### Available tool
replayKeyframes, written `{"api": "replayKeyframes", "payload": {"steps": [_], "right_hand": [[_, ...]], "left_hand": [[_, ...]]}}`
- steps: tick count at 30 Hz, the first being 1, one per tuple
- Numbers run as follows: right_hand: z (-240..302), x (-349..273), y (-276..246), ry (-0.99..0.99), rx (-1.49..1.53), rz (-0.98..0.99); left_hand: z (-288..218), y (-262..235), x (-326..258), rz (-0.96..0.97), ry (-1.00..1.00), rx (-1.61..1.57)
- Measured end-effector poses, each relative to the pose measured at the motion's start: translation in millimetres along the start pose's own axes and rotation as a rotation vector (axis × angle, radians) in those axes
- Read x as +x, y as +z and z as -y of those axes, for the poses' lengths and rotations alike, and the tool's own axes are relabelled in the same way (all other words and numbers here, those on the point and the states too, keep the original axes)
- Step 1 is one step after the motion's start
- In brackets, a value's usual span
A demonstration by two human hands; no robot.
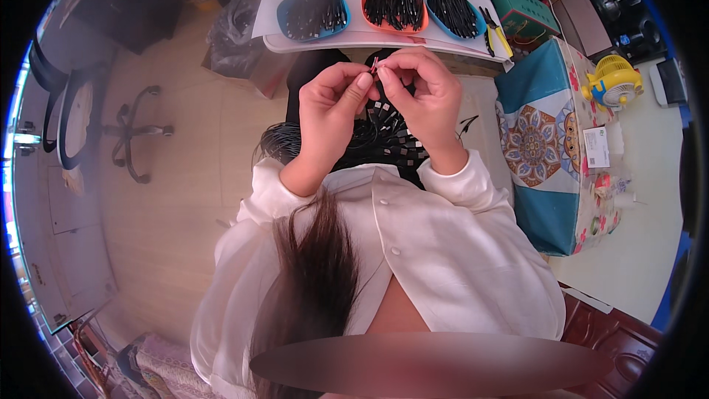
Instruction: The person sits on the floor and repeatedly picks up black wires, strips their ends with yellow-handled pliers, twists the exposed strands, and places the finished wires into trays on a small table. The process is repeated for multiple wires.
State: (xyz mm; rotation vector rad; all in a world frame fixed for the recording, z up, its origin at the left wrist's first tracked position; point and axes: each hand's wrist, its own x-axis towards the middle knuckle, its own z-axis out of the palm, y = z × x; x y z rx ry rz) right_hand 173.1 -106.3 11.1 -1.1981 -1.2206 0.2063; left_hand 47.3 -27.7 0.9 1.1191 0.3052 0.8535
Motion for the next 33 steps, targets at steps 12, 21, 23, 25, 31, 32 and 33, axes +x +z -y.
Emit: {"api": "replayKeyframes", "payload": {"steps": [12, 21, 23, 25, 31, 32, 33], "right_hand": [[3, 3, 2, 0.561, 0.697, 0.097], [-10, -1, 0, 0.756, 0.79, 0.183], [-11, -1, 1, 0.788, 0.828, 0.277], [-15, 1, 9, 0.732, 0.936, 0.362], [-21, -1, 43, 0.76, 1.215, 0.388], [-23, -5, 47, 0.784, 1.226, 0.332], [-27, -6, 49, 0.868, 1.096, 0.239]], "left_hand": [[-8, -11, -1, 0.143, -0.257, -0.341], [-9, -20, -14, 0.19, -0.275, -0.006], [-13, -21, -17, 0.266, -0.003, 0.271], [-17, -29, -17, 0.348, 0.105, 0.373], [-23, -40, -23, 0.19, 0.166, 0.243], [-26, -45, -25, 0.157, 0.031, 0.181], [-30, -54, -25, 0.095, -0.013, 0.196]]}}
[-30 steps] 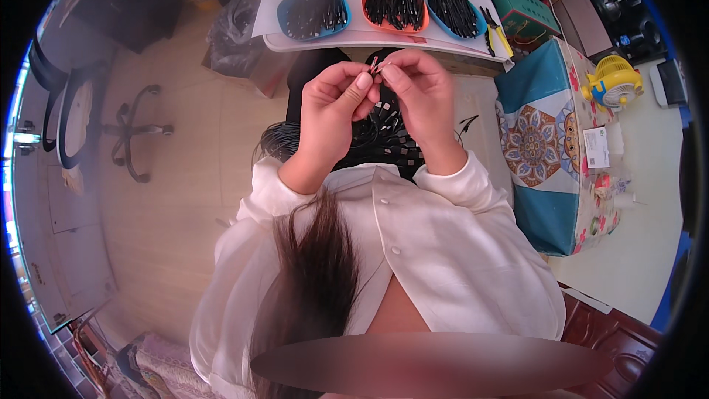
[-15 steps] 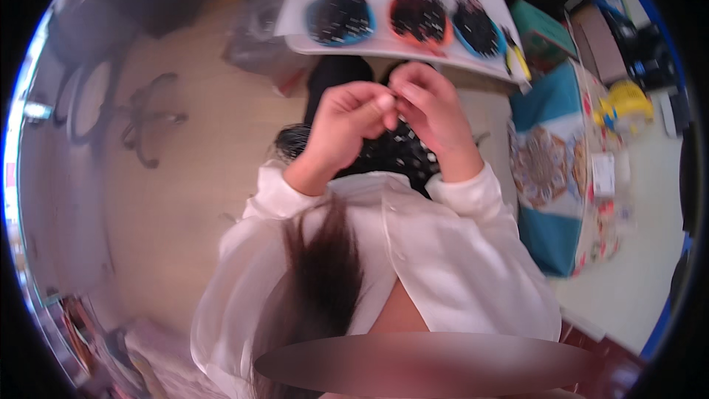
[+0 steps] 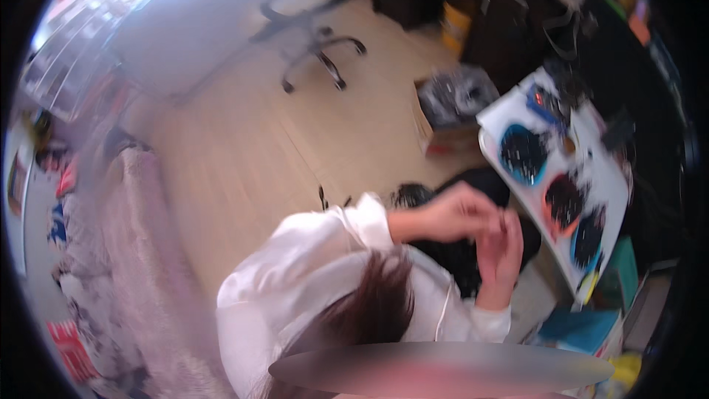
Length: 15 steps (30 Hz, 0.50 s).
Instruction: The person sits on the floor and repeatedly picks up black wires, strips their ends with yellow-handled pliers, twists the exposed strands, and places the finished wires into trays on a small table. The process is repeated for multiple wires.
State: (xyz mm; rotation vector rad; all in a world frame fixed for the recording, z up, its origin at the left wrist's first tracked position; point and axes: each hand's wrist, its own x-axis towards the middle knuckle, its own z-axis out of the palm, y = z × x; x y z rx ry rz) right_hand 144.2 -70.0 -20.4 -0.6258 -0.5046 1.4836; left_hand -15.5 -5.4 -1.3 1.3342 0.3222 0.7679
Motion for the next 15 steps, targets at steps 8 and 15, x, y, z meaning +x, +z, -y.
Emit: {"api": "replayKeyframes", "payload": {"steps": [8, 15], "right_hand": [[-28, 5, -52, -0.045, -1.628, 0.097], [-42, 1, -52, -0.105, -1.785, 0.16]], "left_hand": [[-19, -120, -52, -0.795, 0.192, -0.153], [8, -113, -92, -0.85, -0.029, -0.336]]}}
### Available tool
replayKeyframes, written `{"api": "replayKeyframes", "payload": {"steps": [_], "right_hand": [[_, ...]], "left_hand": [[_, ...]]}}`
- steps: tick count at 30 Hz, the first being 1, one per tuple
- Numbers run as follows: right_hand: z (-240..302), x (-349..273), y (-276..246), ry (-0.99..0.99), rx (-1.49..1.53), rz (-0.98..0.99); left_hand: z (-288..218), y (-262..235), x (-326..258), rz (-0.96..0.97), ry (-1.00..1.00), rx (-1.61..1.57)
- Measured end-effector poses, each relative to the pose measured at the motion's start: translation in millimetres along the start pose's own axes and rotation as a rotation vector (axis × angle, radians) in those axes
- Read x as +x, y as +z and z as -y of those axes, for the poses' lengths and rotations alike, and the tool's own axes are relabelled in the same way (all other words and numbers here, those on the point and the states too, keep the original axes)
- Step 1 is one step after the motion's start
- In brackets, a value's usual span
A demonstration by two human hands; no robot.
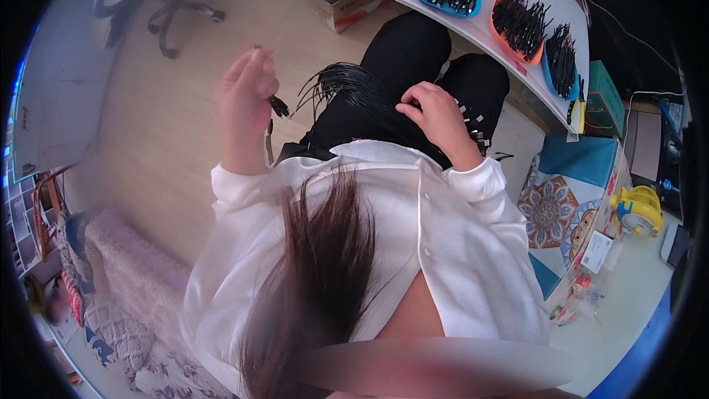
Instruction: The person sits on the floor and repeatedly picks up black wires, strips their ends with yellow-handled pliers, twists the exposed strands, and places the finished wires into trays on a small table. The process is repeated for multiple wires.
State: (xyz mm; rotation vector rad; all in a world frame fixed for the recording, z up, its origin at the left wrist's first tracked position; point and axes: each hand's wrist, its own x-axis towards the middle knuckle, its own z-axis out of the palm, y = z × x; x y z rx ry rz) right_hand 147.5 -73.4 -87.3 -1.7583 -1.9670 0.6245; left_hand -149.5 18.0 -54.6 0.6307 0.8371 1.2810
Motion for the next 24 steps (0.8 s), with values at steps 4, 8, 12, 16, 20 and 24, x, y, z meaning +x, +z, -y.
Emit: {"api": "replayKeyframes", "payload": {"steps": [4, 8, 12, 16, 20, 24], "right_hand": [[12, 7, -3, -0.004, -0.053, 0.002], [40, 0, -33, 0.037, 0.263, -0.073], [75, -18, -65, -0.054, 0.309, -0.235], [94, -31, -62, -0.348, 0.05, -0.249], [91, -43, -67, -0.293, 0.167, -0.343], [77, -49, -98, -0.13, 0.506, -0.703]], "left_hand": [[1, -7, 1, 0.16, 0.053, -0.027], [-9, 5, -5, 0.161, -0.007, -0.003], [11, 52, -20, 0.176, -0.153, -0.038], [10, 94, -16, 0.226, -0.128, -0.146], [6, 112, -4, 0.303, 0.003, -0.12], [-15, 95, -5, 0.536, 0.047, -0.096]]}}
